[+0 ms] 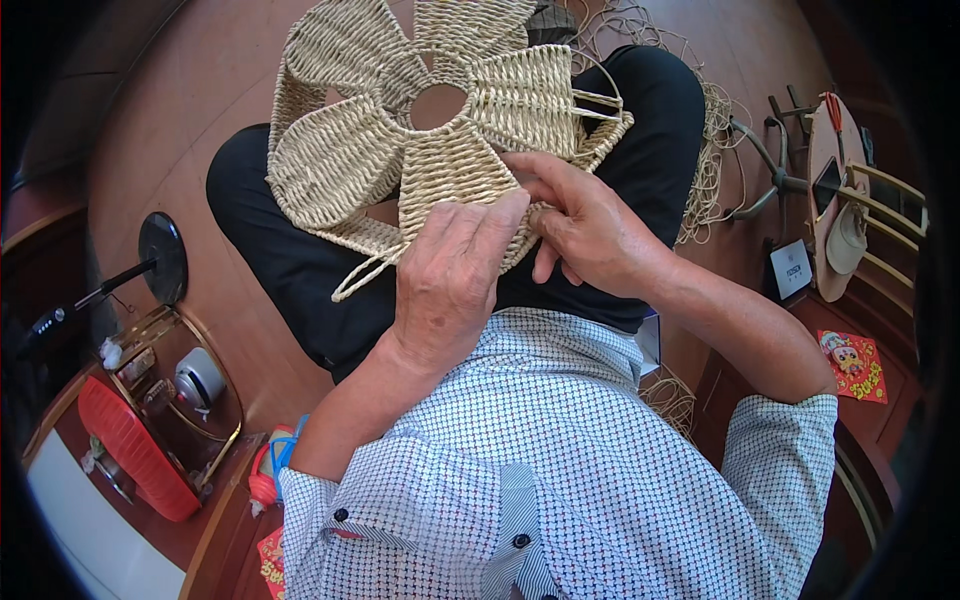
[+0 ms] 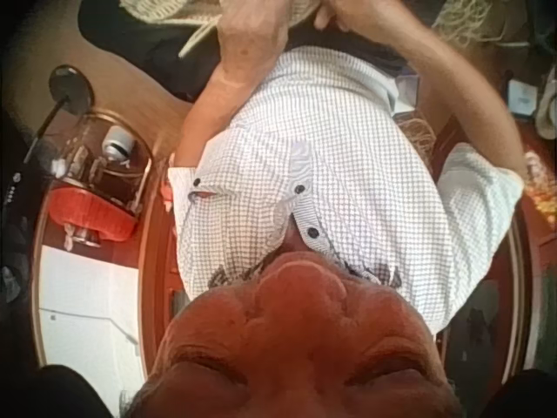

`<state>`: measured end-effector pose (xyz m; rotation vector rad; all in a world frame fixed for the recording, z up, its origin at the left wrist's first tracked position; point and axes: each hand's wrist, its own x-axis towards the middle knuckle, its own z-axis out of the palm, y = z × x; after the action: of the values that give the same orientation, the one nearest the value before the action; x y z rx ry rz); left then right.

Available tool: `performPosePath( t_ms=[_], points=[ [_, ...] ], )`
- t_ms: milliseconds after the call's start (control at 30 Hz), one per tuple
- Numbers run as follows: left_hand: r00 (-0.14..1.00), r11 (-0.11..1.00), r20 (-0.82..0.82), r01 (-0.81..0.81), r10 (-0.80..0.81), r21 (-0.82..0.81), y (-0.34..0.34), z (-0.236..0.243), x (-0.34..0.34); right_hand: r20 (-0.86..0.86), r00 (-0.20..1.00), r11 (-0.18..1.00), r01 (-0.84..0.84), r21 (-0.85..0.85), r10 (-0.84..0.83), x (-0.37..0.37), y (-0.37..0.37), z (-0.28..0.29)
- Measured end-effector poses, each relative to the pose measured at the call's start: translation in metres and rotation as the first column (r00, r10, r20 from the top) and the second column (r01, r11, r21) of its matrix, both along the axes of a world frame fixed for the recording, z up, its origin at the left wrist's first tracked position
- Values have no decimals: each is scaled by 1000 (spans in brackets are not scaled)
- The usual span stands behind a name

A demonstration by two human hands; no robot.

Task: The recorder is weaving a basket or decorative item from dried plant material, using hands and scissors to trim lengths.

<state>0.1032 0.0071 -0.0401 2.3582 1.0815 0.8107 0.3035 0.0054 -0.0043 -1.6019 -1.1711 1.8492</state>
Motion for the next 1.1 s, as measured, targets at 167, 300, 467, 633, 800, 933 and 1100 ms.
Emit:
performPosePath(
  t_ms=[167,300,467,633,800,933,1100],
  points=[
    [1000,999,15,0,0,-47,0,3,0,139,987,993,-87,85,75,5,2,-1],
    [995,996,63,-68,72,-57,6,19,-20,525,850,799,-285,530,-44,1,-2,-12],
    [927,922,115,-332,358,-199,16,31,-65,630,727,559,-413,719,-272,40,-15,-11],
    [906,855,58,-373,419,-360,16,24,-83,643,609,553,-368,748,-464,102,-25,-4],
    [956,943,-62,-293,286,-157,9,19,-80,718,492,617,-384,687,-493,141,-47,-7],
    [947,937,-108,-317,303,-149,6,17,-77,793,445,733,-352,582,-416,142,-54,-16],
    [948,913,-125,-316,293,-258,1,17,-68,813,314,669,-463,582,-490,111,-44,5]
  ],
)
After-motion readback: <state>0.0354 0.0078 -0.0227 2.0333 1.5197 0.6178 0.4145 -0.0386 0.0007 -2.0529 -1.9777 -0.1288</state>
